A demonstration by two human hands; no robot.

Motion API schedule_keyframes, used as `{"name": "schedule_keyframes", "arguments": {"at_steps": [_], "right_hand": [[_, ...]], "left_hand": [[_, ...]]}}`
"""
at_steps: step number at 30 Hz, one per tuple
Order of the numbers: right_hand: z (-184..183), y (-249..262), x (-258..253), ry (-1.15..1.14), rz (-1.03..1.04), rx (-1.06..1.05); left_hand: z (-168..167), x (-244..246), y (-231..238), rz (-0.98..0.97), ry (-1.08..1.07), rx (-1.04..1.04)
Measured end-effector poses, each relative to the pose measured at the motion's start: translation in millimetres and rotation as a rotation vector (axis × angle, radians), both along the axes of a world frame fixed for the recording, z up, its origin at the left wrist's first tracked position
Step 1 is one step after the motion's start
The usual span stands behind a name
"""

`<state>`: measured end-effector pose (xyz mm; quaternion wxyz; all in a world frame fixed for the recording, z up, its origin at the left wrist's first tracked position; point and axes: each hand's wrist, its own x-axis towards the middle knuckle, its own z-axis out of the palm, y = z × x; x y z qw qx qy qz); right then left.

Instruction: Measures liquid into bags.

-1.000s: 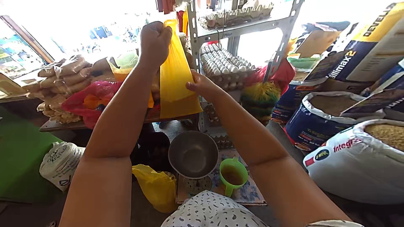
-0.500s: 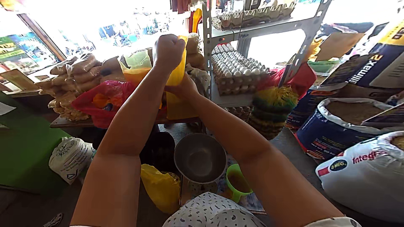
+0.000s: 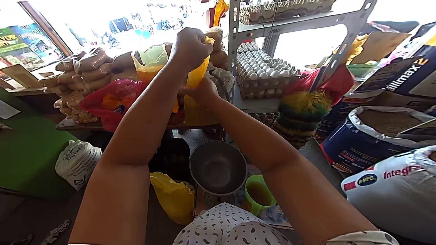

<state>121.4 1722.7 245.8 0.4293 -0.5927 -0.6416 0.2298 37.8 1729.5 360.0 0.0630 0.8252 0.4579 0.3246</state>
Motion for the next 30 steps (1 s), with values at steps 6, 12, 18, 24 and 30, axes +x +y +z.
{"name": "schedule_keyframes", "arguments": {"at_steps": [6,12,18,24,30], "right_hand": [[0.3,4.1,1.8,-0.062,0.043,0.017],[-2.6,8.6,5.2,-0.097,0.025,0.059],[-0.6,5.6,3.7,-0.049,0.029,0.024],[-3.4,8.5,2.5,-0.032,0.056,0.049],[-1.3,7.0,6.6,-0.024,0.029,0.032]], "left_hand": [[0.3,-9.2,8.4,-0.057,-0.010,-0.053],[-0.7,-52.3,26.3,-0.429,-0.014,-0.200],[-25.1,-66.8,33.4,-0.493,-0.010,-0.399],[-33.6,-20.8,25.9,-0.440,-0.399,-0.363],[-21.4,-5.4,24.8,-0.551,-0.540,-0.324]]}}
